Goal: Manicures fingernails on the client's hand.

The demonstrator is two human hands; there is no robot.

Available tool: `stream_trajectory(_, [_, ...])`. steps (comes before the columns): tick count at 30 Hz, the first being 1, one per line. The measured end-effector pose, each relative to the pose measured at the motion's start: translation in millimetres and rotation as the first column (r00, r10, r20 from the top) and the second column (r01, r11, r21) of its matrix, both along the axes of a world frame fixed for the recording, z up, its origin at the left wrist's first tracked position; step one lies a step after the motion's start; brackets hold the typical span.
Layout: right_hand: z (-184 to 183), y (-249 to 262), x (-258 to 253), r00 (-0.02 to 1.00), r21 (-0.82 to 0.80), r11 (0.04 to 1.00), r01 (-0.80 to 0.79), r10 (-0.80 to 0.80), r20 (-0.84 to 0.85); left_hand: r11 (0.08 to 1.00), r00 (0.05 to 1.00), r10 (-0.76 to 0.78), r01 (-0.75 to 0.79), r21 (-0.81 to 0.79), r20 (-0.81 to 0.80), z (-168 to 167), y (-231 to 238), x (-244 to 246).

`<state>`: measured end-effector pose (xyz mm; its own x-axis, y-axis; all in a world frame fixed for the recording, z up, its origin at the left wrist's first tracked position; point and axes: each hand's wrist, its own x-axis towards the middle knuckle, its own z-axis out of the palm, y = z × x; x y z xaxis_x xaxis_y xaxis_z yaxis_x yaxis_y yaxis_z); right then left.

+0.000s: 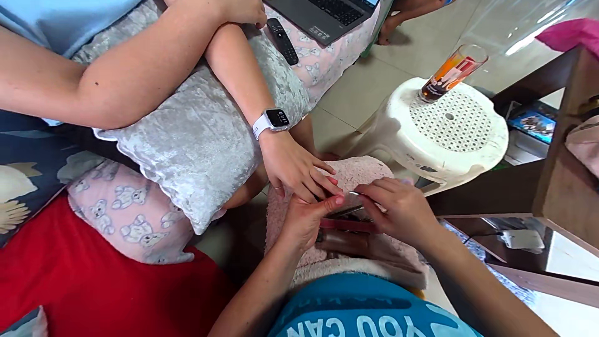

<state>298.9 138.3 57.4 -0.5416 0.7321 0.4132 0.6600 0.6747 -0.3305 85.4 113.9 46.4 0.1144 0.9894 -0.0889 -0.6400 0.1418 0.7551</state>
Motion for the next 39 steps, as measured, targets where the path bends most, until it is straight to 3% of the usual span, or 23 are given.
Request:
stream_trajectory(5, [-33, 16, -17, 0.965, 0.13, 0.957, -0.259, 0.25, 0.084, 1.0, 0.999, -0.009, 0.007, -0.026, -0.043, 6, -4, 1])
stream_trajectory(10, [-52, 24, -25, 0.964, 0.17, 0.952, -0.257, 0.24, 0.111, 0.999, 0.998, -0.016, 0.014, -0.037, -0.065, 8, -8, 0])
stream_trajectory(14, [-38, 13, -19, 0.982, 0.122, 0.977, -0.177, 0.167, 0.089, 0.999, 0.999, -0.038, 0.038, -0.039, 0.0, 4, -9, -3])
stream_trajectory(21, [-33, -34, -21, 0.964, -0.197, 0.977, -0.08, 0.126, 0.236, 0.951, 0.993, 0.01, 0.027, -0.309, 0.116, 10, -5, 0])
stream_trajectory(24, [-33, -33, -10, 0.974, -0.244, 0.962, -0.119, 0.161, 0.158, 0.951, 0.99, -0.015, 0.058, -0.304, 0.14, 7, -4, -4])
stream_trajectory(29, [-5, -19, 32, 0.938, -0.222, 0.916, -0.335, 0.347, 0.016, 0.958, 0.987, -0.041, 0.084, -0.274, 0.156, 2, -1, -9])
stream_trajectory(35, [5, -26, 3, 0.905, -0.13, 0.982, -0.138, 0.072, -0.418, 0.964, 0.986, -0.001, 0.045, -0.264, 0.166, -6, 2, -2])
stream_trajectory(39, [-1, -27, -22, 0.844, -0.16, 0.984, -0.081, -0.018, -0.536, 0.963, 0.989, 0.021, 0.019, -0.269, 0.146, -6, 2, -1])
